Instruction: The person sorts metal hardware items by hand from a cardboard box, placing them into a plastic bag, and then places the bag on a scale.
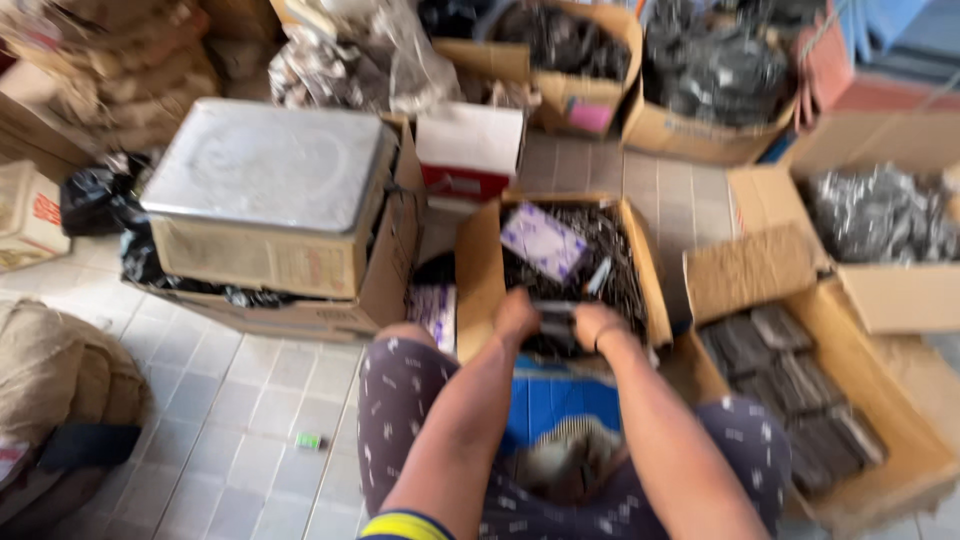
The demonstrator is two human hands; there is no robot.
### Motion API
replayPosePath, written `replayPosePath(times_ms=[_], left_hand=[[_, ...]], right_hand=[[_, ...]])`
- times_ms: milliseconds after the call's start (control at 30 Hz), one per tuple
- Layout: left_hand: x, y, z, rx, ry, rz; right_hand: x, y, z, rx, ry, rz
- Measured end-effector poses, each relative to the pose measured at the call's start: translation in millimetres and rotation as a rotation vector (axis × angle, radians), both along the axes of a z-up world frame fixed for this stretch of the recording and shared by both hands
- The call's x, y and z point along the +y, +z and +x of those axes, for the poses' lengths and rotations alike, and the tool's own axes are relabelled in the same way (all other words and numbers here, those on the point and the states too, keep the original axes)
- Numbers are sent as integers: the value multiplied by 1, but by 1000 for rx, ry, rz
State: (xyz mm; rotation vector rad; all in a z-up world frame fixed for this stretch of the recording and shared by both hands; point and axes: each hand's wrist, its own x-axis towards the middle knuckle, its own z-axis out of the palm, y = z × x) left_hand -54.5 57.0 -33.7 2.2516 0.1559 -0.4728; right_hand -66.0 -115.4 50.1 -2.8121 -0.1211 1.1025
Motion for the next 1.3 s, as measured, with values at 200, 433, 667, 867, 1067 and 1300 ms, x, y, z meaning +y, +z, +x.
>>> replayPosePath(times_ms=[200,433,667,867,1067,1300], left_hand=[[1,8,17,9,2,46],[-4,17,22,97,-13,14],[-16,30,20,102,-46,233],[-16,0,30,99,-16,225],[-17,13,20,90,-15,200],[-21,33,29,109,-104,260]], right_hand=[[-5,28,2,-123,-84,38],[-34,17,15,-93,-101,243],[-109,-31,37,-275,-534,499],[-145,-151,54,-361,-538,121],[-122,-145,41,-345,-526,86],[-91,-155,36,-449,-534,26]])
